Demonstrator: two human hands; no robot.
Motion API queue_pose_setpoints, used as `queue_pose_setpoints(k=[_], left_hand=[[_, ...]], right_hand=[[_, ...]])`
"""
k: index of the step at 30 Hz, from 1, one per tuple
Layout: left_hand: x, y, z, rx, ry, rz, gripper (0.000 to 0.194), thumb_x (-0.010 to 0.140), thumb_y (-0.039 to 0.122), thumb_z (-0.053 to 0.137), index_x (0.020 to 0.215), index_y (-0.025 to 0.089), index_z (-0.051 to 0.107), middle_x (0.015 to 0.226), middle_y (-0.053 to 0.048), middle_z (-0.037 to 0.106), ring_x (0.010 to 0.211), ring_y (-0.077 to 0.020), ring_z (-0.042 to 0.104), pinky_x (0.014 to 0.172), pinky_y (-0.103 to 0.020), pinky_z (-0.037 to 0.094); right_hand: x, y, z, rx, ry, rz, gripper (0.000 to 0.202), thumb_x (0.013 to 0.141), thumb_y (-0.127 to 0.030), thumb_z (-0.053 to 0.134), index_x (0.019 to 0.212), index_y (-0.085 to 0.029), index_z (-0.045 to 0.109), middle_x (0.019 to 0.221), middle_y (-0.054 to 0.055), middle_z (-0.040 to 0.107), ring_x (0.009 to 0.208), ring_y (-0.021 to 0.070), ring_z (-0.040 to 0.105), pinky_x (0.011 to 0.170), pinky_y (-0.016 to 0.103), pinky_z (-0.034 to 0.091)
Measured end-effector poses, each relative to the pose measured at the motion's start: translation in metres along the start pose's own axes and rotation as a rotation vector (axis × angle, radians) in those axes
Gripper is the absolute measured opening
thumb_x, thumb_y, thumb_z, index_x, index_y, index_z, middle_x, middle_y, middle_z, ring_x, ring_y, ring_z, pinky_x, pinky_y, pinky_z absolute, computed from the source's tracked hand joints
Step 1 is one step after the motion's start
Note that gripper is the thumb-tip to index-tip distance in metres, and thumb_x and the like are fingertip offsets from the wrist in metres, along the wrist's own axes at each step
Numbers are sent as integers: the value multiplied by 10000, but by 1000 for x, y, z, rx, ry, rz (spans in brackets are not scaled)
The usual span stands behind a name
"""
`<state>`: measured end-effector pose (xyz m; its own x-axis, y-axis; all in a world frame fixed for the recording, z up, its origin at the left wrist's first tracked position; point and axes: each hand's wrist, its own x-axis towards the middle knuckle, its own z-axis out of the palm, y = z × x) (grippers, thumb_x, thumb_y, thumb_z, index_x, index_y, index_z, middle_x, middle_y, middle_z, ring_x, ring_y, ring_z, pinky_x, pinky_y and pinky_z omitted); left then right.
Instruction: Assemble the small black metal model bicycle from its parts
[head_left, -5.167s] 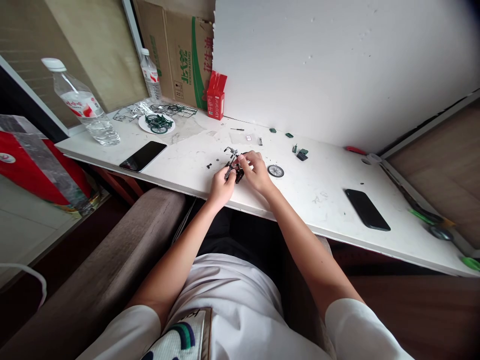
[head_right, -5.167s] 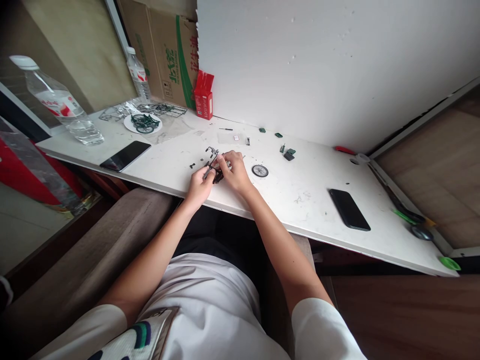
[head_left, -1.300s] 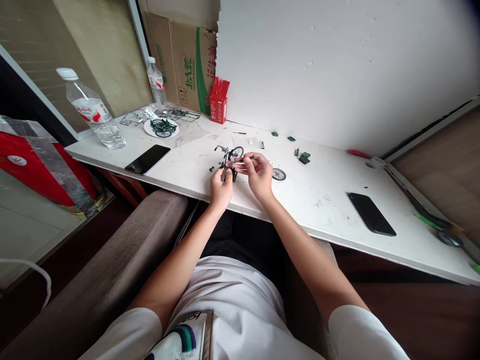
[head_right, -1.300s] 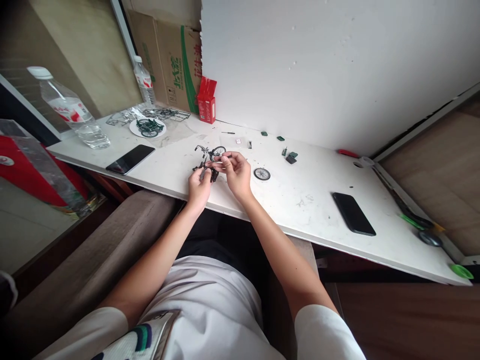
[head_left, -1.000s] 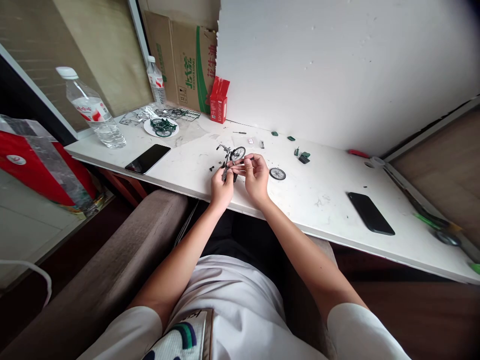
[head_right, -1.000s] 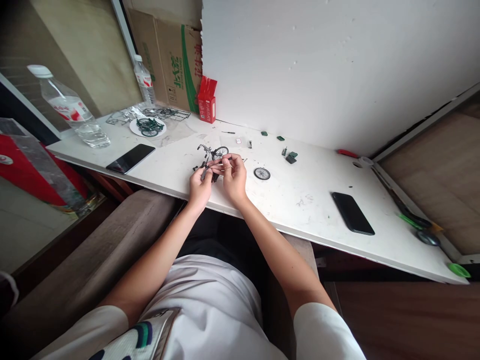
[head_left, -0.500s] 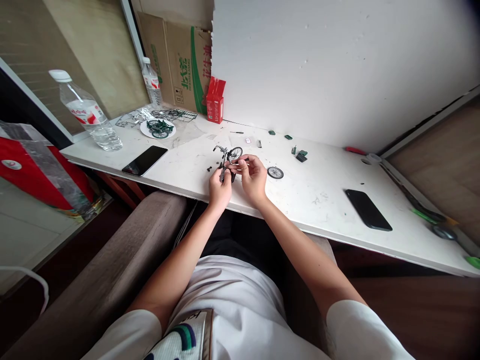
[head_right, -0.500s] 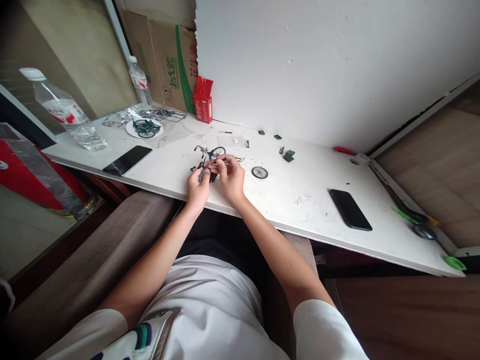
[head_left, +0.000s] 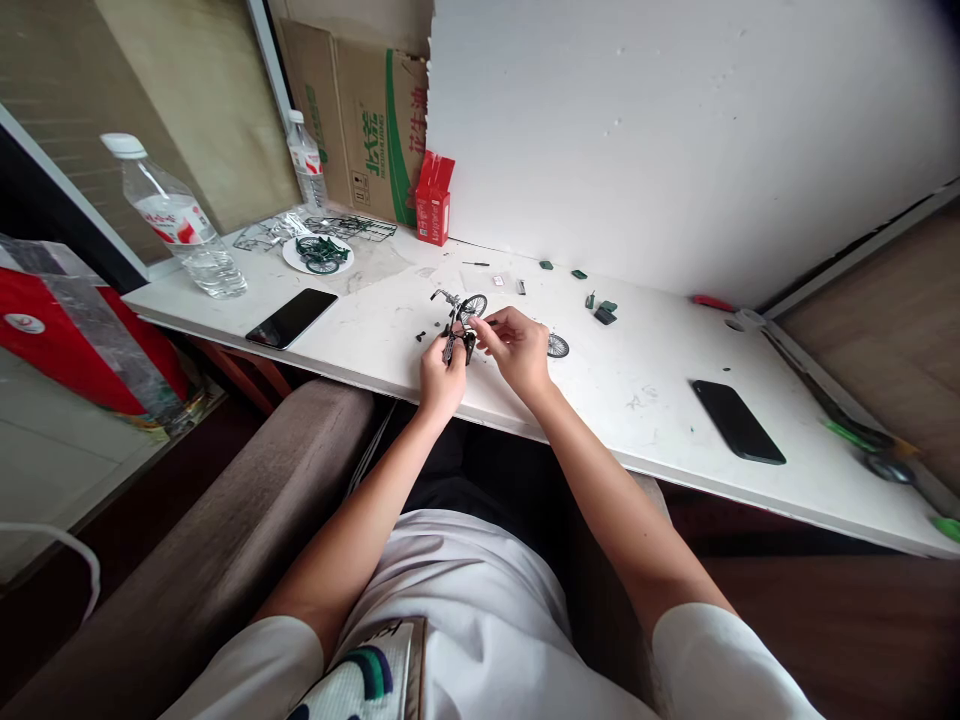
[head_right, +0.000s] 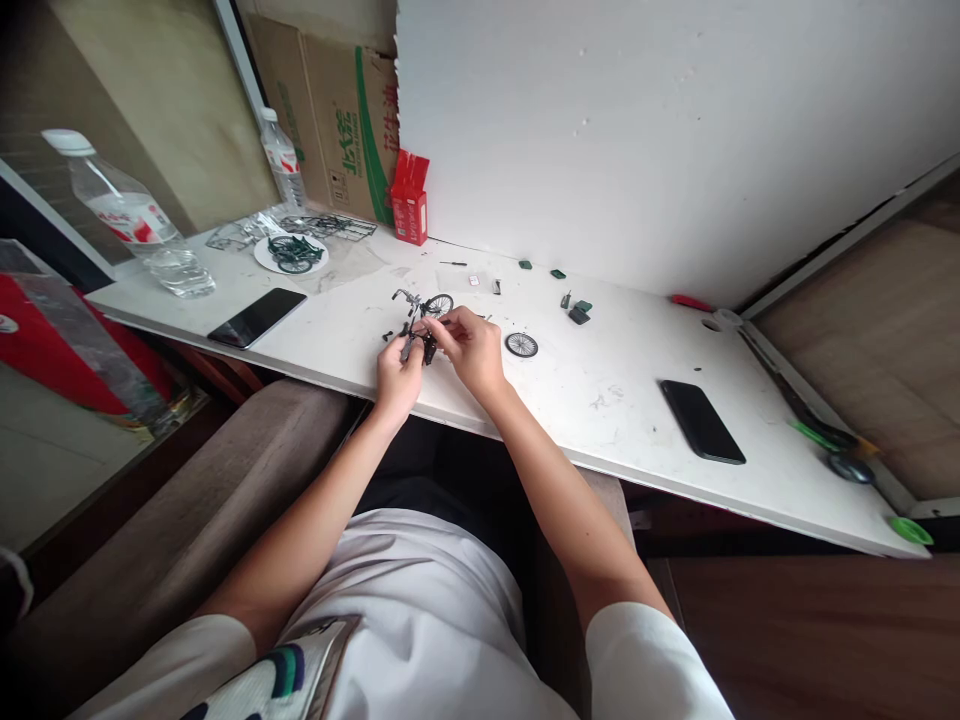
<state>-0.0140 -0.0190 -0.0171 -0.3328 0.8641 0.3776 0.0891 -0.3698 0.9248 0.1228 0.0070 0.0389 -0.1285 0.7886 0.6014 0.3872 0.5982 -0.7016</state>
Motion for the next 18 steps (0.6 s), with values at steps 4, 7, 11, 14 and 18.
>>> queue_pose_setpoints(k=[4, 7, 11, 14, 18], left_hand=[[-2, 1, 1, -6, -22, 52, 283, 1077, 279, 583, 1236, 163, 786, 1317, -163, 827, 1288, -299, 773, 1135, -394, 594], [-3, -1, 2, -9, -14, 79, 310, 1078, 271, 568, 1272, 164, 785, 1335, -158, 825, 1305, -293, 768, 1151, -392, 589], [-2, -5, 3, -12, 18, 67, 320, 1074, 269, 566, 1289, 170, 780, 1370, -152, 816, 1349, -292, 751, 1190, -411, 577], [-1, -7, 4, -41, 40, 79, 350, 1077, 272, 557, 1335, 157, 764, 1428, -167, 791, 1403, -293, 726, 1234, -426, 551], [-3, -7, 3, -42, 43, 96, 349, 1070, 262, 557, 1325, 152, 769, 1431, -175, 787, 1400, -294, 729, 1237, -426, 552]], right_hand=[[4, 2, -4, -289, -20, -119, 664, 1080, -830, 484, 766, -249, 559, 657, 31, 662, 603, 188, 617, 633, 324, 432], [5, 1, -6, -499, -130, -116, 658, 1172, -724, 305, 754, -253, 495, 647, 45, 613, 601, 205, 581, 625, 341, 316], [4, -5, -11, -553, -285, -96, 471, 1206, -577, 301, 988, -245, 556, 847, 81, 721, 746, 260, 658, 645, 345, 326], [6, -9, -18, -438, -378, -114, 280, 1174, -493, 401, 1165, -236, 513, 1036, 110, 754, 871, 281, 686, 689, 354, 413], [10, -10, -27, -306, -464, -129, 211, 1155, -465, 435, 1141, -256, 459, 1091, 111, 737, 892, 275, 672, 733, 365, 466]])
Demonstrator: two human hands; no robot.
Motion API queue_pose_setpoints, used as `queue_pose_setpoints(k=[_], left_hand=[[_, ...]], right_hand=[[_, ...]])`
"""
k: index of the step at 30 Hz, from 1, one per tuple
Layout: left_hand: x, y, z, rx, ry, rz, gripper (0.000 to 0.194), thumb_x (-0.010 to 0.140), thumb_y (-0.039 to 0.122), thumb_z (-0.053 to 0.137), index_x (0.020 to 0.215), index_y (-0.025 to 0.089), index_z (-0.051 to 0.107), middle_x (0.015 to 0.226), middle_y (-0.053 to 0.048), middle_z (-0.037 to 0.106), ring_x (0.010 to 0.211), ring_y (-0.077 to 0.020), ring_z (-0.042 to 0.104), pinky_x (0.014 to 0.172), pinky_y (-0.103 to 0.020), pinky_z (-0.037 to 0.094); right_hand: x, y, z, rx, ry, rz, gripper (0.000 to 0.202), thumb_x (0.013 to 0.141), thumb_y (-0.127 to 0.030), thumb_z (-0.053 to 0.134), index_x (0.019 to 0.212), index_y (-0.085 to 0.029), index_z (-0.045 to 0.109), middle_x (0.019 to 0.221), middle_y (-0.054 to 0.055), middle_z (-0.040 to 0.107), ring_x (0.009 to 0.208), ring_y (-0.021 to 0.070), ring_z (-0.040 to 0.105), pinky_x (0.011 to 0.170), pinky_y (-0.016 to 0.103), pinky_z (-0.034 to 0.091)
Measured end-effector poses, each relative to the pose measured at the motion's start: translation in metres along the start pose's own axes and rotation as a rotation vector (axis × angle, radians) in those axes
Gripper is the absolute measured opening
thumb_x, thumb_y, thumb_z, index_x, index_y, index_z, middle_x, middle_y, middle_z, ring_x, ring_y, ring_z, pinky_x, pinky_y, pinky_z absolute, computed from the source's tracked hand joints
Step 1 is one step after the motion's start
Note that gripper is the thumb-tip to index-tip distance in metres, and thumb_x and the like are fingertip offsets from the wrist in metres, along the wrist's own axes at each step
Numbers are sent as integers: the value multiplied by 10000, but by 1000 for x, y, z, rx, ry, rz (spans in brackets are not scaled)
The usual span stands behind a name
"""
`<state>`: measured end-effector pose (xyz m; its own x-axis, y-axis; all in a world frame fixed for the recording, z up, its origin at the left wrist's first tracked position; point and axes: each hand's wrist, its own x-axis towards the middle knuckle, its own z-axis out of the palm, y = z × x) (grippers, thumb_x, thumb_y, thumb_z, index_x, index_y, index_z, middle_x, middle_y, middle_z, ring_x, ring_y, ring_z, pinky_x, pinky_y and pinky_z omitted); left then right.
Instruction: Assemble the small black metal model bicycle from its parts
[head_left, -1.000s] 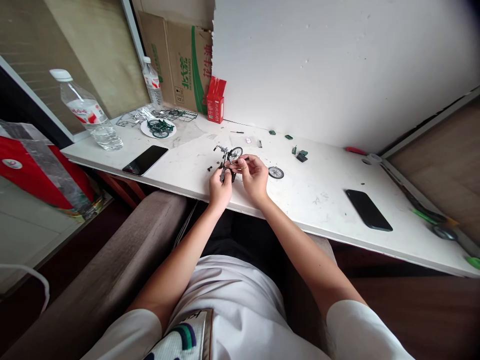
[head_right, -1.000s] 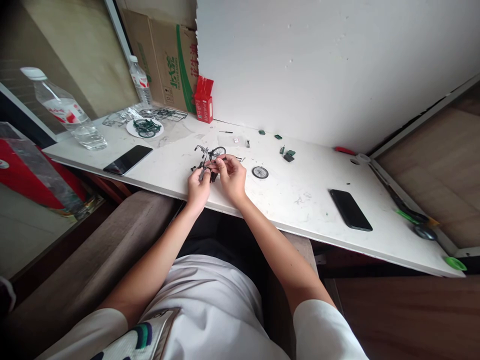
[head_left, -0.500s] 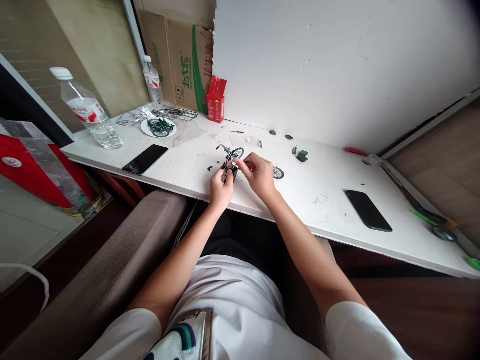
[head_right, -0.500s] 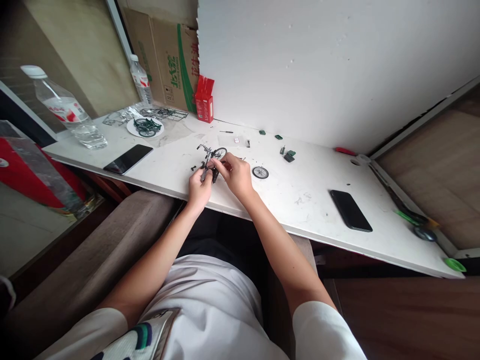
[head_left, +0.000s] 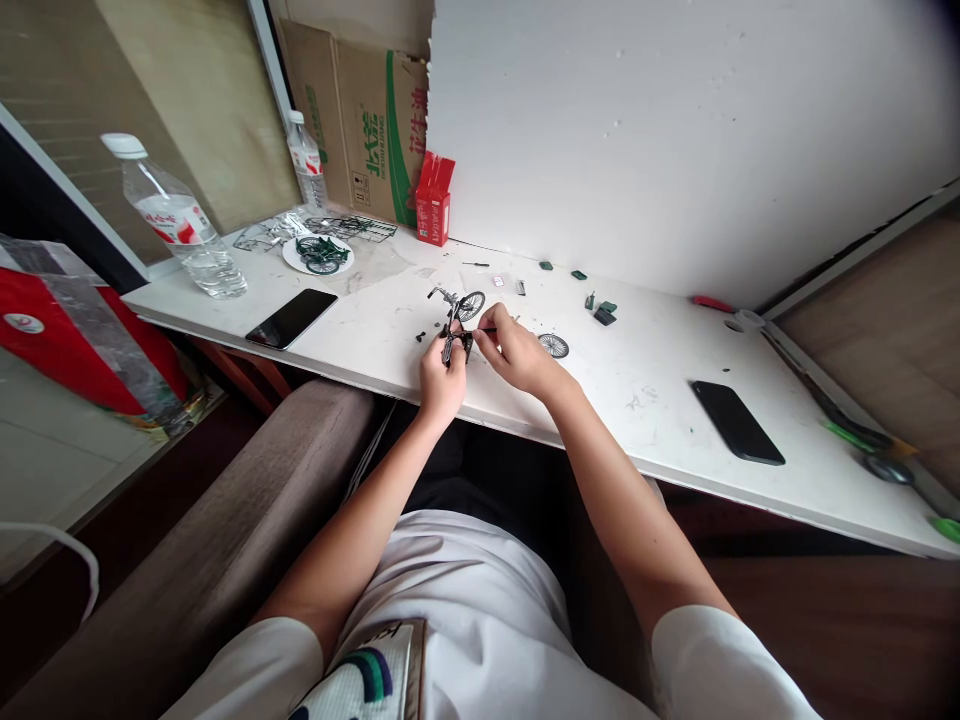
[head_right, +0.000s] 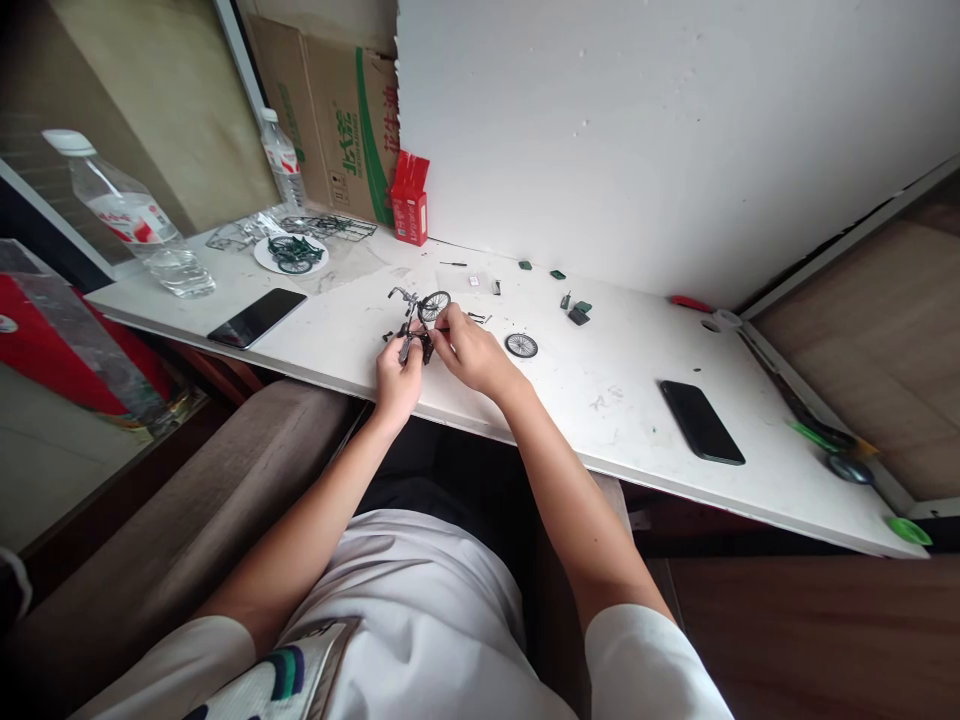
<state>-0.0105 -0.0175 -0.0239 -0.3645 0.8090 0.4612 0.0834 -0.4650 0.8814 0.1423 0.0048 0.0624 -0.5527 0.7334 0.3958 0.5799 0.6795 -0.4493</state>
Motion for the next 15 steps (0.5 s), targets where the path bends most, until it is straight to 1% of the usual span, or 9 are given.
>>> queue_pose_setpoints(k=[3, 7, 9, 11, 13, 15], left_hand=[[-1, 2, -1, 23, -4, 6, 344, 1067, 254, 556, 1314, 161, 776, 1415, -165, 797, 1380, -289, 739, 1228, -424, 559], [-1, 2, -1, 48, -25, 21, 346, 1073, 261, 553, 1317, 168, 780, 1398, -159, 805, 1378, -293, 739, 1233, -431, 554], [-1, 2, -1, 50, -32, 29, 352, 1075, 262, 547, 1320, 163, 780, 1395, -166, 804, 1379, -297, 739, 1236, -438, 551], [-1, 1, -1, 48, -31, 32, 350, 1076, 269, 551, 1319, 161, 779, 1403, -172, 799, 1388, -303, 735, 1238, -444, 550], [-1, 1, -2, 42, -30, 26, 344, 1080, 288, 561, 1321, 169, 776, 1419, -172, 792, 1402, -304, 727, 1245, -447, 546], [-1, 1, -2, 35, -28, 17, 347, 1085, 304, 565, 1333, 172, 769, 1439, -173, 783, 1410, -302, 723, 1254, -448, 540]], right_hand=[[1, -1, -4, -25, -15, 14, 236, 1171, -486, 422, 1076, -271, 450, 1042, 95, 728, 850, 271, 655, 712, 353, 437], [2, -7, -5, -187, -46, 119, 324, 1194, -495, 379, 979, -271, 473, 880, 75, 701, 781, 282, 650, 690, 338, 373], [2, -9, -5, -222, -52, 156, 374, 1202, -504, 343, 953, -267, 492, 836, 77, 696, 782, 292, 664, 700, 338, 372], [2, -9, -5, -173, -51, 158, 365, 1197, -525, 347, 999, -264, 510, 851, 76, 715, 793, 296, 676, 708, 341, 388], [1, -7, -5, -79, -62, 126, 304, 1171, -537, 408, 1079, -262, 500, 899, 68, 731, 799, 291, 675, 710, 346, 411], [0, -4, -6, -4, -92, 81, 257, 1139, -520, 463, 1106, -266, 471, 924, 58, 725, 791, 278, 657, 711, 352, 427]])
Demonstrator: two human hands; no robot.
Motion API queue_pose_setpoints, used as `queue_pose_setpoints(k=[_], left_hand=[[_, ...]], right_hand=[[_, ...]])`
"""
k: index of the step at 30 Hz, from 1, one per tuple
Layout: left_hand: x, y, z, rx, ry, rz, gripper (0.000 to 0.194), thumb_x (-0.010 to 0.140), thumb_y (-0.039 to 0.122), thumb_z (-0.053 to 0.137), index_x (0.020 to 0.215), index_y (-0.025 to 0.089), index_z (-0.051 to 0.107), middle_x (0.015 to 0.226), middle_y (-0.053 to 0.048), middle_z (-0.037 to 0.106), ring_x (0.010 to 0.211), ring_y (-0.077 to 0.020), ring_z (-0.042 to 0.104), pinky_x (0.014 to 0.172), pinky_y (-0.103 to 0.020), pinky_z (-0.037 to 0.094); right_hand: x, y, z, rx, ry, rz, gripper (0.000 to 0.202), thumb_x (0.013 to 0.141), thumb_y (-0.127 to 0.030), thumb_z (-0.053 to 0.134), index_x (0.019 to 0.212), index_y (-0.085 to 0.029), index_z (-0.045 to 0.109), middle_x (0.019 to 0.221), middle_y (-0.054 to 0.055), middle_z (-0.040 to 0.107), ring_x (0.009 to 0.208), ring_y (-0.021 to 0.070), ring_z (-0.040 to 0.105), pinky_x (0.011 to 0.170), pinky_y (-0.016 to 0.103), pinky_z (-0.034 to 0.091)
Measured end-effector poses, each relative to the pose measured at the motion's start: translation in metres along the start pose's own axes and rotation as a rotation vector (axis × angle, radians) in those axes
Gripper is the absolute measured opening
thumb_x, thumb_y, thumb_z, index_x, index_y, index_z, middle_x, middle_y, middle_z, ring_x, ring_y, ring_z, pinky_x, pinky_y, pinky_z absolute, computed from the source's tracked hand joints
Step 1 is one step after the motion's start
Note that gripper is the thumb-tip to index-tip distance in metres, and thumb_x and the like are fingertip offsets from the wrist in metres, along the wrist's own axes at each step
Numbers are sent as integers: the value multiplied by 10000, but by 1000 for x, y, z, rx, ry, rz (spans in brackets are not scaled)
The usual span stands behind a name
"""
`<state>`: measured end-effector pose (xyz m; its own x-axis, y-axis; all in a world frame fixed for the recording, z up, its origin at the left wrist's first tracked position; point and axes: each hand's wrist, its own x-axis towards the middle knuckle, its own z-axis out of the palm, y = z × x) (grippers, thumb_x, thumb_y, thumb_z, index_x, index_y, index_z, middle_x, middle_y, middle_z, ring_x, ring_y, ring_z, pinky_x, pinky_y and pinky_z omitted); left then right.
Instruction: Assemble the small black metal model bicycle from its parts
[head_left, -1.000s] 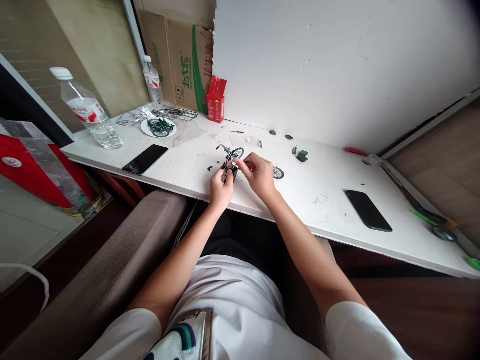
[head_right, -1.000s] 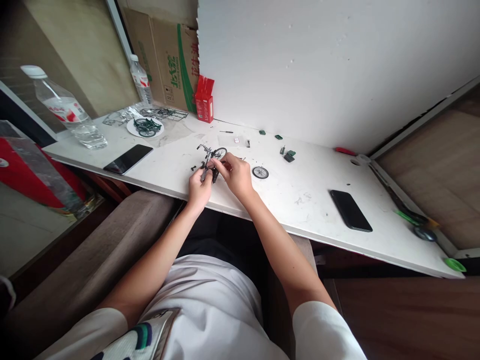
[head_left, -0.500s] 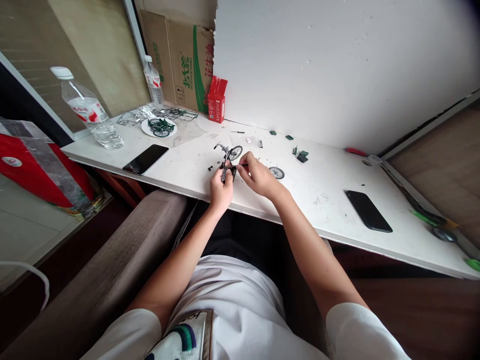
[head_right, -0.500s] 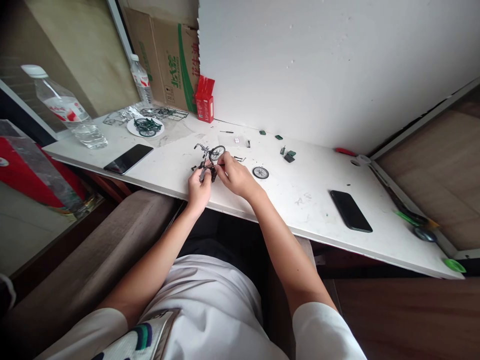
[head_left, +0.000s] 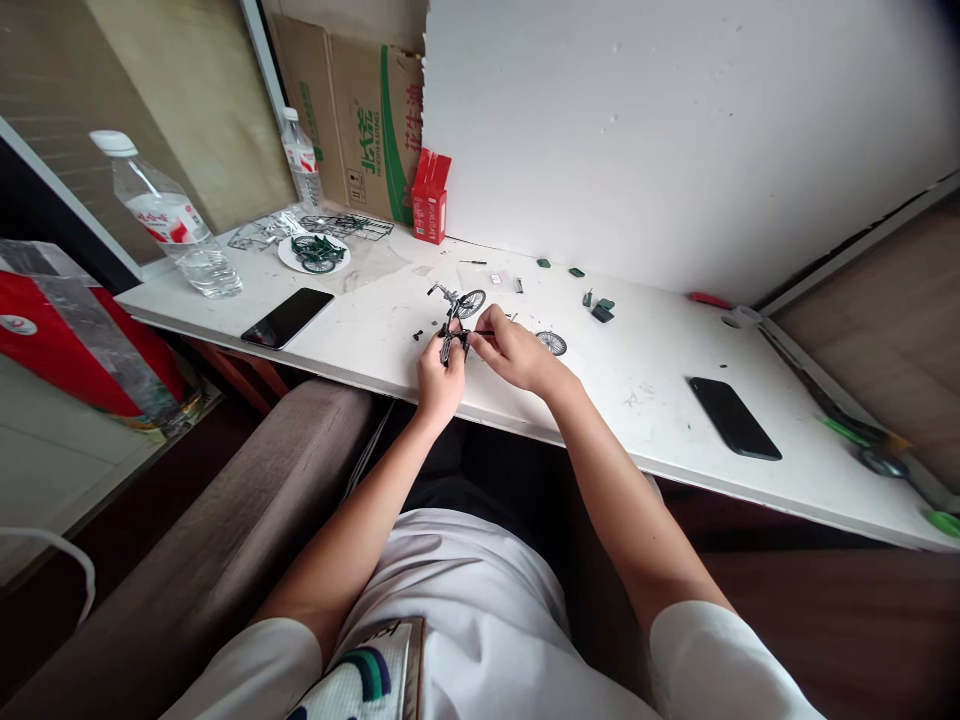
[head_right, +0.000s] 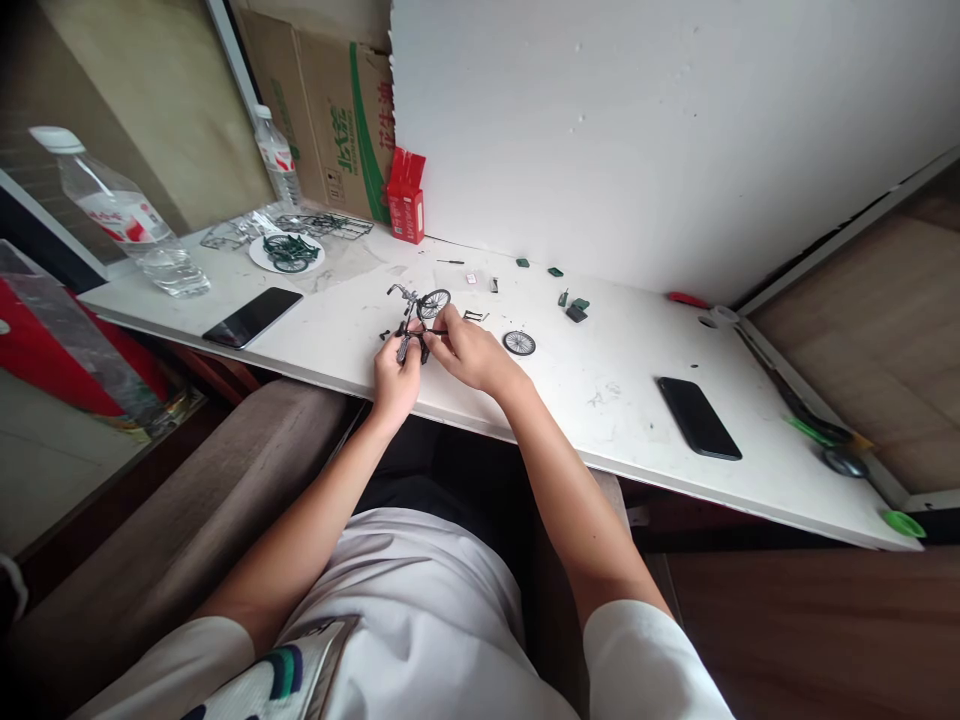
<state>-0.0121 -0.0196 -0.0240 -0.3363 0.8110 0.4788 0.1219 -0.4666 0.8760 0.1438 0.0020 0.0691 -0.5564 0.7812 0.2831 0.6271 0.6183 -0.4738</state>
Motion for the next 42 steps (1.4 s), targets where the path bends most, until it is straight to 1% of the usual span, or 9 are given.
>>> queue_pose_setpoints(k=[5, 12, 16, 20, 24, 27, 29, 35, 42], left_hand=[[0, 1, -1, 2, -2, -17, 358, 1085, 296, 551, 1351, 176, 758, 1452, -162, 779, 1415, -288, 719, 1255, -436, 542], [-1, 2, -1, -10, -21, 27, 351, 1083, 287, 545, 1324, 164, 768, 1393, -163, 805, 1367, -283, 746, 1224, -420, 562], [-3, 4, -2, 6, -33, 33, 366, 1105, 352, 552, 1343, 179, 771, 1410, -157, 799, 1382, -281, 738, 1225, -413, 561], [-6, 8, -3, 26, -24, 57, 421, 1131, 441, 535, 1389, 195, 759, 1441, -160, 781, 1434, -287, 707, 1259, -417, 533], [-7, 10, -3, 22, -6, 68, 457, 1131, 472, 534, 1416, 187, 750, 1463, -173, 769, 1455, -297, 693, 1279, -434, 516], [-7, 10, -2, 8, -1, 61, 468, 1129, 489, 536, 1409, 182, 752, 1472, -179, 763, 1451, -303, 695, 1273, -444, 522], [-8, 10, -2, 9, -2, 59, 471, 1129, 497, 535, 1395, 178, 757, 1447, -180, 775, 1445, -303, 699, 1264, -440, 528], [-8, 11, -3, 32, 8, 55, 445, 1127, 476, 539, 1367, 178, 767, 1427, -181, 785, 1431, -309, 708, 1263, -445, 527], [-8, 10, -3, 55, 10, 58, 447, 1133, 468, 532, 1380, 173, 758, 1478, -187, 759, 1451, -302, 698, 1269, -430, 522]], right_hand=[[-2, -1, -4, 39, -29, -55, 208, 1137, -469, 451, 1048, -282, 436, 918, 45, 698, 773, 256, 619, 711, 356, 434], [-3, -11, -12, -97, -59, -3, 252, 1156, -463, 422, 981, -283, 434, 792, 20, 636, 685, 247, 567, 649, 341, 361], [-2, -9, -14, -94, -49, 1, 345, 1173, -498, 395, 910, -278, 433, 740, 10, 593, 659, 231, 552, 648, 333, 355], [-4, -13, -14, -89, -40, -8, 433, 1193, -556, 347, 892, -270, 469, 757, 28, 625, 698, 231, 594, 670, 329, 374], [-6, -18, -12, -53, -40, -3, 298, 1179, -494, 400, 1004, -272, 492, 814, 34, 679, 723, 251, 626, 686, 340, 399], [-6, -17, -12, 41, -21, -54, 183, 1148, -426, 442, 1059, -271, 477, 881, 44, 717, 755, 254, 649, 701, 348, 437], [-6, -15, -13, 91, 1, -83, 166, 1135, -418, 472, 1064, -268, 484, 906, 51, 735, 759, 244, 656, 701, 343, 454], [-6, -14, -14, 143, 20, -39, 278, 1147, -508, 531, 1021, -261, 534, 676, -15, 685, 637, 205, 643, 710, 316, 481], [-6, -18, -8, 152, 11, -7, 346, 1167, -567, 475, 975, -279, 482, 599, -44, 645, 601, 209, 634, 719, 317, 491]])
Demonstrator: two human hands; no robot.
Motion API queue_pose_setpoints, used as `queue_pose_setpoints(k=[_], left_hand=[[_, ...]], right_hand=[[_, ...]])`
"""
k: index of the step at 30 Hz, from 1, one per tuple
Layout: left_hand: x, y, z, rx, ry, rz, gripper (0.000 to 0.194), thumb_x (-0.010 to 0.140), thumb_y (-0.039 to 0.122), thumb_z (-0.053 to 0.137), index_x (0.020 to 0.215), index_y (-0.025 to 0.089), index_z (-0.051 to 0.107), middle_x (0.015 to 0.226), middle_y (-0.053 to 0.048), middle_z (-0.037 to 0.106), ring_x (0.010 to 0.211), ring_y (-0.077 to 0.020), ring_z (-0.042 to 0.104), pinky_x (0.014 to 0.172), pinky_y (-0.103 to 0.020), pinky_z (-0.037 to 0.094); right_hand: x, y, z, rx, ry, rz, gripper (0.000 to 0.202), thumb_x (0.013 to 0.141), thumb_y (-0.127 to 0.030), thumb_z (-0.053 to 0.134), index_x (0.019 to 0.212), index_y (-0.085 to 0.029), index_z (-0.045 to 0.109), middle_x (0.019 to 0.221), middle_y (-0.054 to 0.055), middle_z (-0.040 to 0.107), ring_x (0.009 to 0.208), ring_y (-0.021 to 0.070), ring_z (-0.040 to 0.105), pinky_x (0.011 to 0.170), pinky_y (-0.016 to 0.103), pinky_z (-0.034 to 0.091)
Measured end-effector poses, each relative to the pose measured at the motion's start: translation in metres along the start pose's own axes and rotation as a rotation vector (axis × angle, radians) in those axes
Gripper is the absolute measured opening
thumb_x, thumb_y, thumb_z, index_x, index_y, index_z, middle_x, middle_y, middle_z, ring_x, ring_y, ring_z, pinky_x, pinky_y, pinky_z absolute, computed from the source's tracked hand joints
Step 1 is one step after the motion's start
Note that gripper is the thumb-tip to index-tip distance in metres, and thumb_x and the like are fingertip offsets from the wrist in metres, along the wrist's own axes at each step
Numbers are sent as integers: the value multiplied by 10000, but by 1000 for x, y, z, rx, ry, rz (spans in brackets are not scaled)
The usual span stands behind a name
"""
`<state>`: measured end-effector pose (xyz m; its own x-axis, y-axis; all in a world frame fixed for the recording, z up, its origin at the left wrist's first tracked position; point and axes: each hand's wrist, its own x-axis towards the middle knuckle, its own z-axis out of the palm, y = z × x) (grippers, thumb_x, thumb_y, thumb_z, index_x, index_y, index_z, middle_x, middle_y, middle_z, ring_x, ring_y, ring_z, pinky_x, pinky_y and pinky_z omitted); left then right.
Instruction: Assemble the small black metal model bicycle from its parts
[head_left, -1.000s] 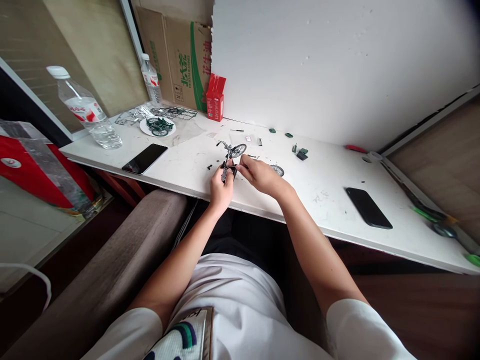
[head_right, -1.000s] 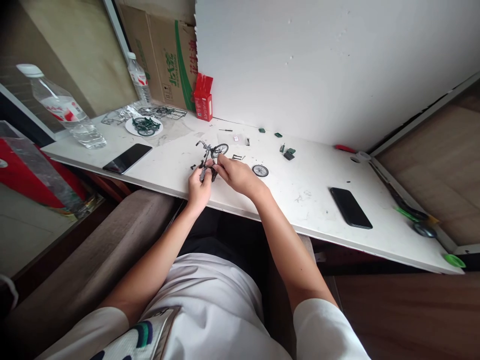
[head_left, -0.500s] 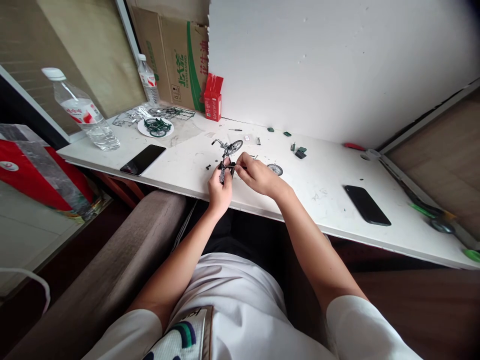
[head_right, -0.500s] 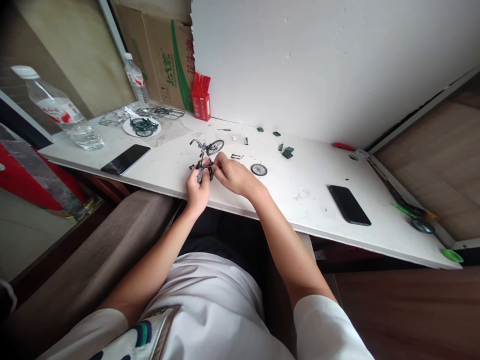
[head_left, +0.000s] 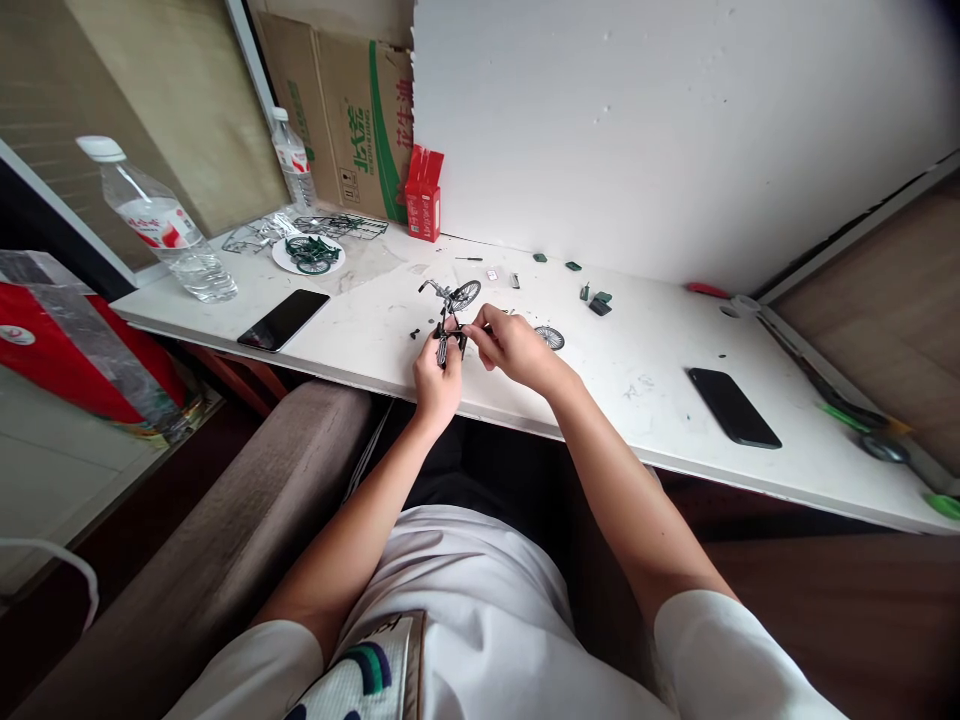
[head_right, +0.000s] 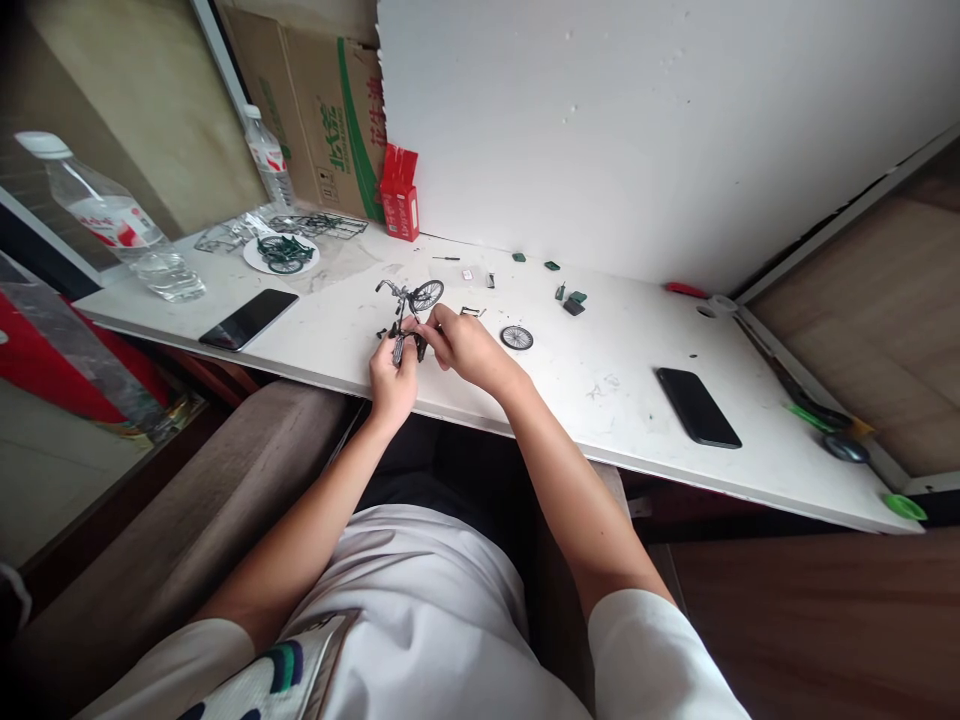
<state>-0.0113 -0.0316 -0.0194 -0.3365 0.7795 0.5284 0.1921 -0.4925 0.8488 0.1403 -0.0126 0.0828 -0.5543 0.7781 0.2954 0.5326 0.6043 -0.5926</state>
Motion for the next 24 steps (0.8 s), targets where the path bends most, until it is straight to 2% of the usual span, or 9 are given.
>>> queue_pose_setpoints(k=[4, 10, 17, 24], left_hand=[[0, -1, 0, 13, -7, 1, 458, 1135, 490, 533, 1404, 189, 749, 1484, -178, 757, 1450, -300, 700, 1269, -426, 521], [1, -1, 0, -7, -19, 11, 447, 1131, 457, 536, 1404, 180, 756, 1459, -174, 773, 1433, -297, 710, 1266, -428, 526], [1, 2, 2, 6, 22, 13, 447, 1133, 459, 540, 1408, 182, 759, 1450, -174, 776, 1429, -290, 712, 1253, -408, 534], [1, 2, 0, 10, 13, -1, 396, 1122, 407, 561, 1363, 183, 781, 1416, -159, 794, 1389, -280, 734, 1232, -388, 548]], right_hand=[[1, 2, 0, 13, 8, 37, 368, 1162, -590, 481, 964, -279, 487, 580, -44, 633, 584, 213, 618, 708, 321, 489], [3, 6, 3, 20, 9, 59, 304, 1168, -494, 460, 954, -278, 459, 607, -37, 614, 612, 215, 629, 704, 327, 478], [2, 14, 3, 32, -1, -74, 207, 1127, -469, 502, 1070, -280, 438, 970, 54, 710, 839, 243, 655, 762, 366, 509], [3, 14, 2, -21, -10, -69, 212, 1129, -461, 490, 1027, -280, 450, 883, 37, 703, 749, 236, 626, 713, 354, 465]])
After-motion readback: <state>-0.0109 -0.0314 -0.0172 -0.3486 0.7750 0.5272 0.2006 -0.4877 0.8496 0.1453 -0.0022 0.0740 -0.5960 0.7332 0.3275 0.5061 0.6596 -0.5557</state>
